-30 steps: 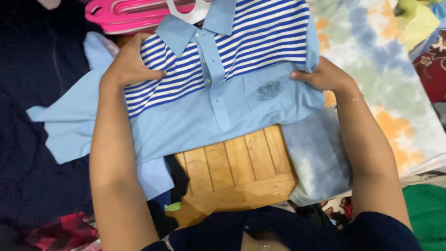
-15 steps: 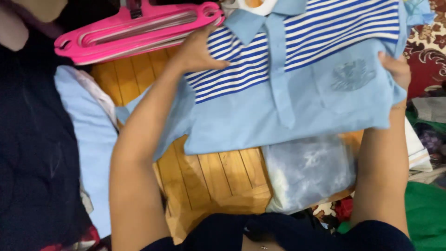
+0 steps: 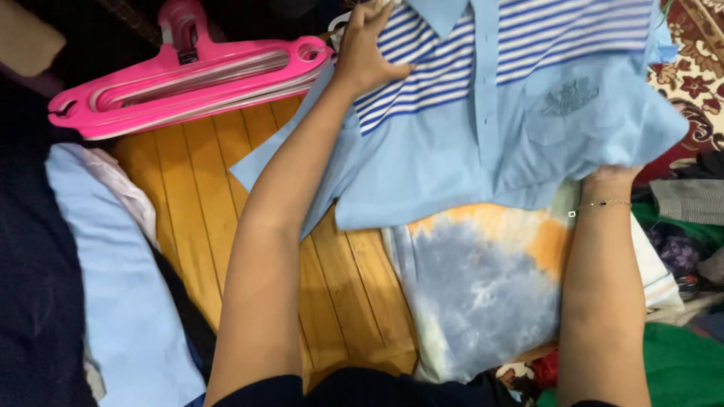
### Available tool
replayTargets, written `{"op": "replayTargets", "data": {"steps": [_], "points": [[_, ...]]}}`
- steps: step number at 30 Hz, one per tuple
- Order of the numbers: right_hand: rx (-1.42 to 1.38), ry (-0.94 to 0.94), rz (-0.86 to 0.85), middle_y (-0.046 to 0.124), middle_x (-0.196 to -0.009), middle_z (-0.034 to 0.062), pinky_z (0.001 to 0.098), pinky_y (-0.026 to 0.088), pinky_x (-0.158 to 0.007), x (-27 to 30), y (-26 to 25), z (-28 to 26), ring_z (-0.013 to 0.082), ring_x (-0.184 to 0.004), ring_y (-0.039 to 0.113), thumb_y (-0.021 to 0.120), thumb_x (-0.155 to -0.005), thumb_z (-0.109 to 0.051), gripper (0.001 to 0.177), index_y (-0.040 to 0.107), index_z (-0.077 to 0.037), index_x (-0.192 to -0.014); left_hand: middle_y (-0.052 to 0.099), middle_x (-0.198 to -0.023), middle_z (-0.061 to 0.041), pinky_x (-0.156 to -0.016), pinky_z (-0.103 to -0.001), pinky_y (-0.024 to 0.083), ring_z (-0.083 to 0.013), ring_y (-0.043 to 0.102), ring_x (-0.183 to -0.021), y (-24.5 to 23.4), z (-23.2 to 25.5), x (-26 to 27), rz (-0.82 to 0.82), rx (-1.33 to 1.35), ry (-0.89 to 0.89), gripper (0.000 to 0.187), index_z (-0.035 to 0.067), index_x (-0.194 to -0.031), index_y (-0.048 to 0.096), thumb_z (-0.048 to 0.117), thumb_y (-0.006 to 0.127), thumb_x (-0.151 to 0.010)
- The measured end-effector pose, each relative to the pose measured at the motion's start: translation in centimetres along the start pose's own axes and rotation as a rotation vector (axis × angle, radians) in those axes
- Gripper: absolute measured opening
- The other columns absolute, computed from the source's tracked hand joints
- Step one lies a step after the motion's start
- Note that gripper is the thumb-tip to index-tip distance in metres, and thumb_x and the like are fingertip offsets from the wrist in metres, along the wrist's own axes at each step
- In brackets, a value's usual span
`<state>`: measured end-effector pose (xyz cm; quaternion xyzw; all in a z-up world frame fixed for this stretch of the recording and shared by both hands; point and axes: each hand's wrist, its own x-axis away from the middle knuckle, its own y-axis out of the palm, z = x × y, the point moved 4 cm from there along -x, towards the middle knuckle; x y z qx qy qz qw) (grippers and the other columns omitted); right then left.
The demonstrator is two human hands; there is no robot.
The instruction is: Folding various shirts and placing them onto plastic hangers
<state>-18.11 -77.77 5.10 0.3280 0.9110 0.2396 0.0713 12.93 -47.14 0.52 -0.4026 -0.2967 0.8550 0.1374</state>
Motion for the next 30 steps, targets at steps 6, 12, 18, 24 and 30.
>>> {"op": "replayTargets", "data": {"steps": [6,12,18,24,30], "points": [[-0.199,0.000,0.130,0.075,-0.127,0.0079,0.0309,0.062,-0.091,-0.3,-0.2,1.1,0.0191,-0.106,0.075,0.052,-0.093,-0.043,0.058,0.064,-0.006,-0.136,0.046,-0.151,-0.004,-0.097,-0.058,0.046,-0.0361,0.059,-0.116,7.3,-6.1,-1.1,-0.108,-0.263,-0.108,0.102,0.009,-0.145,0.058,0.063,0.098,-0.068],[-0.135,0.037,0.239,0.075,-0.125,0.0076,0.0329,0.062,-0.094,-1.1,-1.5,2.1,0.0188,-0.108,0.075,0.056,-0.089,-0.044,0.059,0.063,-0.008,-0.136,0.057,-0.138,-0.003,-0.104,-0.046,0.039,-0.0281,0.054,-0.123,5.5,-4.2,-0.3,-0.076,-0.234,-0.092,0.098,0.018,-0.147,0.057,0.050,0.099,-0.064],[-0.150,-0.009,0.211,0.074,-0.131,0.0101,0.0335,0.062,-0.096,-1.2,-1.5,2.2,0.0206,-0.112,0.074,0.053,-0.092,-0.040,0.058,0.061,-0.006,-0.138,0.062,-0.137,-0.009,-0.106,-0.045,0.042,-0.0331,0.057,-0.122,4.2,-4.4,-4.8,0.069,-0.224,-0.031,0.095,0.017,-0.144,0.058,0.055,0.099,-0.067],[-0.017,0.015,0.216,0.074,-0.132,0.0076,0.0316,0.061,-0.094,-1.3,-1.6,2.0,0.0193,-0.113,0.074,0.047,-0.088,-0.053,0.069,0.061,-0.009,-0.140,0.052,-0.150,-0.003,-0.115,-0.048,0.021,-0.0224,0.041,-0.139,9.8,-9.7,-3.8,-0.149,-0.205,-0.140,0.085,0.014,-0.140,0.065,0.056,0.091,-0.071],[0.109,-0.033,0.256,0.070,-0.136,0.0070,0.0237,0.064,-0.096,0.4,-0.1,0.5,0.0135,-0.114,0.074,0.046,-0.092,-0.051,0.063,0.059,-0.009,-0.138,0.065,-0.131,0.001,-0.103,-0.048,0.033,-0.0270,0.055,-0.117,5.6,-5.5,-4.2,-0.032,-0.133,-0.163,0.076,0.026,-0.134,0.069,0.044,0.098,-0.067]]}}
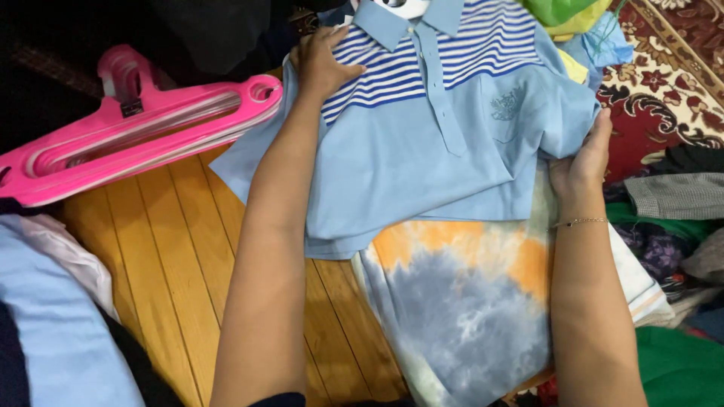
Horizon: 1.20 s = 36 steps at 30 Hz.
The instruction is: Folding various shirts and placing them onto plastic hangers
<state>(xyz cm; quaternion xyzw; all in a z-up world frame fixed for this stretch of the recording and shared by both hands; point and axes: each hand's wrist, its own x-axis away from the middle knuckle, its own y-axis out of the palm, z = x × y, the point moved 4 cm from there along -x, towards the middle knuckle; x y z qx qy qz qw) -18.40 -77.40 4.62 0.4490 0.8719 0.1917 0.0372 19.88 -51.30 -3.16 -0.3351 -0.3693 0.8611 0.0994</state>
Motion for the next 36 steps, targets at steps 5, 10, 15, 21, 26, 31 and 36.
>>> {"op": "replayTargets", "data": {"steps": [5,10,15,21,26,31,36], "points": [[0.033,-0.041,-0.036,0.069,-0.136,0.0066,0.0267,0.063,-0.098,-2.1,-2.0,0.8,0.0148,-0.119,0.072,0.045,-0.092,-0.054,0.066,0.059,-0.011,-0.140,0.064,-0.134,0.003,-0.102,-0.048,0.036,-0.0264,0.056,-0.119,1.4,-2.5,-1.0,0.000,-0.010,-0.093,0.077,0.030,-0.129,0.072,0.049,0.098,-0.060],[0.540,-0.115,0.086,0.070,-0.097,-0.0013,0.0172,0.051,-0.056,-2.5,-4.9,-0.3,0.0050,-0.071,0.067,0.037,-0.094,-0.068,0.067,0.062,-0.012,-0.122,0.066,-0.130,0.002,-0.102,-0.043,0.040,-0.0274,0.060,-0.116,2.7,-4.1,-0.9,-0.037,-0.052,-0.129,0.075,0.020,-0.125,0.074,0.052,0.099,-0.062],[1.198,0.176,-0.162,0.066,-0.077,0.0102,0.0274,0.039,-0.047,1.0,-2.3,-1.1,0.0152,-0.056,0.053,0.072,-0.104,-0.049,0.052,0.070,0.002,-0.095,0.053,-0.142,-0.004,-0.111,-0.051,0.026,-0.0323,0.046,-0.130,2.8,-3.7,0.2,0.023,-0.055,-0.052,0.060,0.017,-0.125,0.078,0.050,0.095,-0.077],[0.935,0.024,-0.540,0.072,-0.106,0.0206,0.0324,0.061,-0.086,1.4,-1.7,-0.1,0.0271,-0.091,0.071,0.065,-0.094,-0.001,0.025,0.067,0.004,-0.118,0.029,-0.162,-0.010,-0.122,-0.054,0.008,-0.0294,0.018,-0.150,3.3,-4.5,0.0,-0.221,-0.089,-0.151,0.069,0.022,-0.148,0.061,0.061,0.073,-0.093],[-0.035,-0.197,-0.663,0.070,-0.106,0.0030,0.0258,0.059,-0.087,-0.7,-9.4,-4.9,0.0114,-0.092,0.066,0.057,-0.085,-0.026,0.037,0.066,-0.008,-0.117,0.022,-0.165,-0.009,-0.122,-0.054,0.006,-0.0296,0.014,-0.152,4.0,-4.7,-0.2,-0.262,-0.152,-0.148,0.072,0.023,-0.152,0.056,0.067,0.063,-0.095],[0.135,-0.216,-0.282,0.071,-0.104,-0.0008,0.0278,0.059,-0.086,-5.0,-14.9,-4.2,0.0103,-0.093,0.067,0.059,-0.084,-0.041,0.027,0.069,-0.021,-0.100,0.026,-0.162,-0.011,-0.121,-0.057,0.010,-0.0312,0.018,-0.150,4.3,-4.8,0.3,-0.203,-0.185,-0.118,0.072,0.022,-0.151,0.058,0.067,0.067,-0.095],[0.379,0.100,0.276,0.072,-0.087,-0.0096,0.0158,0.053,-0.065,-8.1,-18.7,-1.3,0.0026,-0.070,0.064,0.070,-0.090,-0.033,0.018,0.073,-0.021,-0.102,0.027,-0.156,-0.032,-0.113,-0.073,0.013,-0.0492,0.019,-0.146,4.3,-2.8,0.7,-0.107,-0.214,-0.107,0.059,0.007,-0.142,0.064,0.037,0.080,-0.094]]}}
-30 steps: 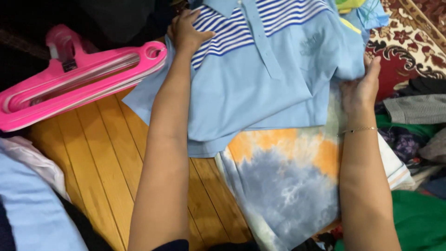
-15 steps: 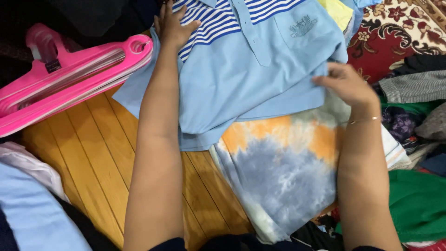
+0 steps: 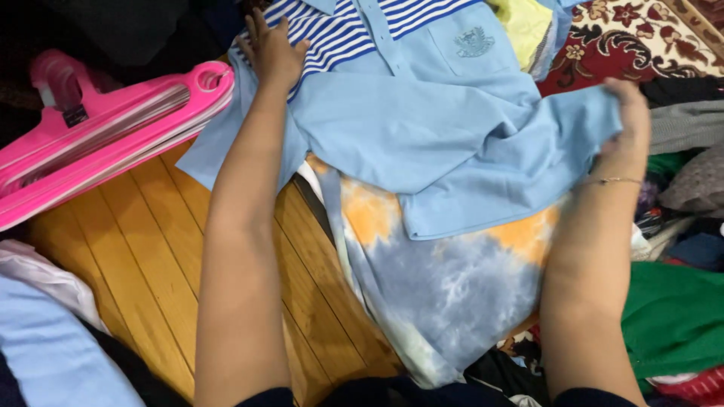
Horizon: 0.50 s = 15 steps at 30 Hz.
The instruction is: Folding various shirts and placing them onto plastic hangers
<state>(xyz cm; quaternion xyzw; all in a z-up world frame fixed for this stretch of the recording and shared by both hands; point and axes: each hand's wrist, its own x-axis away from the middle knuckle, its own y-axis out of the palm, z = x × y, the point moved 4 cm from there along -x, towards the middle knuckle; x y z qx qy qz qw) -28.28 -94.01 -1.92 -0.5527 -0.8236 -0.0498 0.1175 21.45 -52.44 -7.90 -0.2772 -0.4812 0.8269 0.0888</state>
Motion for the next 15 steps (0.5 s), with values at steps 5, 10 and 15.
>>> {"op": "replayTargets", "data": {"steps": [5,10,15], "points": [[0.289,-0.163,0.077,0.073,-0.096,-0.0074,0.0157,0.057,-0.074,0.0,1.3,0.8,0.0020,-0.081,0.067,0.072,-0.092,-0.029,0.021,0.070,-0.017,-0.109,0.054,-0.126,-0.012,-0.098,-0.047,0.041,-0.0307,0.052,-0.114,-10.7,14.0,9.8,-0.054,0.416,0.441,0.036,0.009,-0.125,0.062,0.015,0.076,-0.092],[0.559,-0.547,0.151,0.072,-0.100,0.0062,0.0266,0.059,-0.077,-5.0,-0.7,3.9,0.0144,-0.086,0.068,0.078,-0.090,-0.017,0.027,0.068,-0.004,-0.112,0.069,-0.107,-0.001,-0.088,-0.036,0.051,-0.0201,0.062,-0.095,-15.6,20.3,23.5,-0.602,0.750,1.038,0.065,0.014,-0.114,0.072,0.058,0.084,-0.068],[0.392,-0.743,0.199,0.063,-0.107,0.0102,0.0366,0.058,-0.086,0.1,0.7,1.0,0.0206,-0.095,0.066,0.068,-0.099,-0.009,0.020,0.053,-0.010,-0.112,0.066,-0.110,0.004,-0.104,-0.035,0.040,-0.0168,0.060,-0.118,-16.2,18.6,27.7,-0.062,0.329,1.166,0.013,0.014,-0.101,0.066,0.012,0.065,-0.089]]}}
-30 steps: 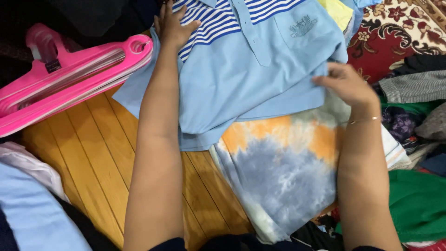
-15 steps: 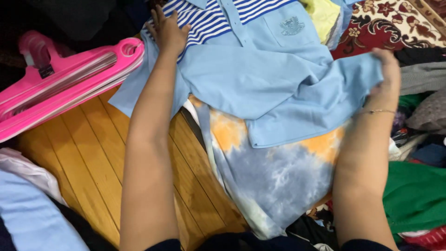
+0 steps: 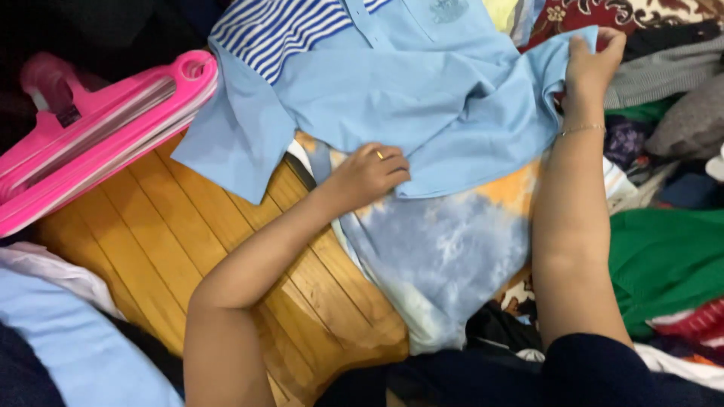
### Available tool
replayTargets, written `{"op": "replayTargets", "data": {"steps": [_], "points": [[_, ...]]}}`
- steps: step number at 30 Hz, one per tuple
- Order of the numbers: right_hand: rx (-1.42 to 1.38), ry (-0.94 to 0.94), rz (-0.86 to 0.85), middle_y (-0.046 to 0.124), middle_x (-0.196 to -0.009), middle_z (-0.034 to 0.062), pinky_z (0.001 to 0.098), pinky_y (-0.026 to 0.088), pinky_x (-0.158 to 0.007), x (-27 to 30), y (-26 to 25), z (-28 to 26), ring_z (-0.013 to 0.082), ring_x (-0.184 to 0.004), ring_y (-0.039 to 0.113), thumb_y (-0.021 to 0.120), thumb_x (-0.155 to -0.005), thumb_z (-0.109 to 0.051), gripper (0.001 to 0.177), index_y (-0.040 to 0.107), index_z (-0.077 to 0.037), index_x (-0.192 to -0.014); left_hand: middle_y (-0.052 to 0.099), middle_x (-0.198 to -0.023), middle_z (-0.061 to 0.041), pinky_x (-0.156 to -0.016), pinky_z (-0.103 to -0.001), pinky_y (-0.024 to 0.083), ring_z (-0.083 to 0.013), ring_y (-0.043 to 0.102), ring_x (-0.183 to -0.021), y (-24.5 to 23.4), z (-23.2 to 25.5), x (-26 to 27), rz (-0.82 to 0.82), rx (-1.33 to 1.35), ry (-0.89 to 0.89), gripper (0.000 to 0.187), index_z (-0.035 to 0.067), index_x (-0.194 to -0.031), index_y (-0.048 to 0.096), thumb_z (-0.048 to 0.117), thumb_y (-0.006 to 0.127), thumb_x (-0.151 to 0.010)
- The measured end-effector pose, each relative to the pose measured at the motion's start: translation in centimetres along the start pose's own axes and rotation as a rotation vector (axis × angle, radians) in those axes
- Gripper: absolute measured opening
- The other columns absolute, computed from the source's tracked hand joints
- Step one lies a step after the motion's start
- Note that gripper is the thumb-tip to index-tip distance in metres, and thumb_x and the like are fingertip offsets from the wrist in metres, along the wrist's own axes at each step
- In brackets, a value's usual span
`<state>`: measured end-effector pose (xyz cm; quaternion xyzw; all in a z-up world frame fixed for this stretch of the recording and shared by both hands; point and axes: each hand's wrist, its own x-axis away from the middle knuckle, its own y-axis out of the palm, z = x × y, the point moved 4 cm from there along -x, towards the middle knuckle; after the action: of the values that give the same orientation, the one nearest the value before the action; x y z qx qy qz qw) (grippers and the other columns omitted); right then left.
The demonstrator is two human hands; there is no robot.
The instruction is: Folding various shirts and placing them onto plastic hangers
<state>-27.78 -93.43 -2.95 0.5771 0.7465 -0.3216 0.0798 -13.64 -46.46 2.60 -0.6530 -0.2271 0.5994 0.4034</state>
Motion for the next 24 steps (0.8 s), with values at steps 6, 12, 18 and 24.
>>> {"op": "replayTargets", "data": {"steps": [6,12,18,24], "points": [[0.162,-0.380,0.075,0.066,-0.106,0.0189,0.0404,0.056,-0.084,-0.1,-4.7,1.2,0.0316,-0.092,0.067,0.090,-0.096,-0.003,0.042,0.053,-0.002,-0.115,0.063,-0.082,-0.002,-0.097,-0.037,0.053,-0.0159,0.065,-0.082,-4.0,3.4,-0.9,0.234,0.122,0.050,0.006,0.008,-0.095,0.067,0.005,0.069,-0.091],[0.464,-0.589,-0.195,0.078,-0.111,0.0241,0.0406,0.058,-0.081,2.4,-14.2,-4.3,0.0336,-0.091,0.072,0.093,-0.106,-0.001,0.028,0.078,0.010,-0.126,0.068,-0.066,0.006,-0.056,-0.023,0.042,-0.0075,0.049,-0.048,-0.6,9.0,0.0,0.145,0.332,0.162,0.014,0.014,-0.105,0.071,0.005,0.068,-0.095],[0.709,-0.560,-0.327,0.053,-0.113,0.0202,0.0425,0.054,-0.079,5.6,-20.3,-6.3,0.0327,-0.091,0.055,0.100,-0.095,-0.010,0.039,0.088,-0.004,-0.131,0.064,-0.066,0.002,-0.051,-0.028,0.041,-0.0155,0.048,-0.047,-2.9,14.7,-0.1,0.153,0.482,0.175,0.022,0.013,-0.102,0.071,0.000,0.069,-0.084],[0.651,-0.495,-0.247,0.048,-0.114,0.0176,0.0408,0.049,-0.092,9.9,-21.7,-5.2,0.0331,-0.102,0.050,0.097,-0.083,0.001,0.043,0.087,-0.004,-0.124,0.066,-0.069,0.002,-0.052,-0.027,0.046,-0.0163,0.055,-0.050,-1.8,17.5,2.1,0.039,0.587,0.185,0.033,0.013,-0.109,0.068,0.002,0.076,-0.078]]}}
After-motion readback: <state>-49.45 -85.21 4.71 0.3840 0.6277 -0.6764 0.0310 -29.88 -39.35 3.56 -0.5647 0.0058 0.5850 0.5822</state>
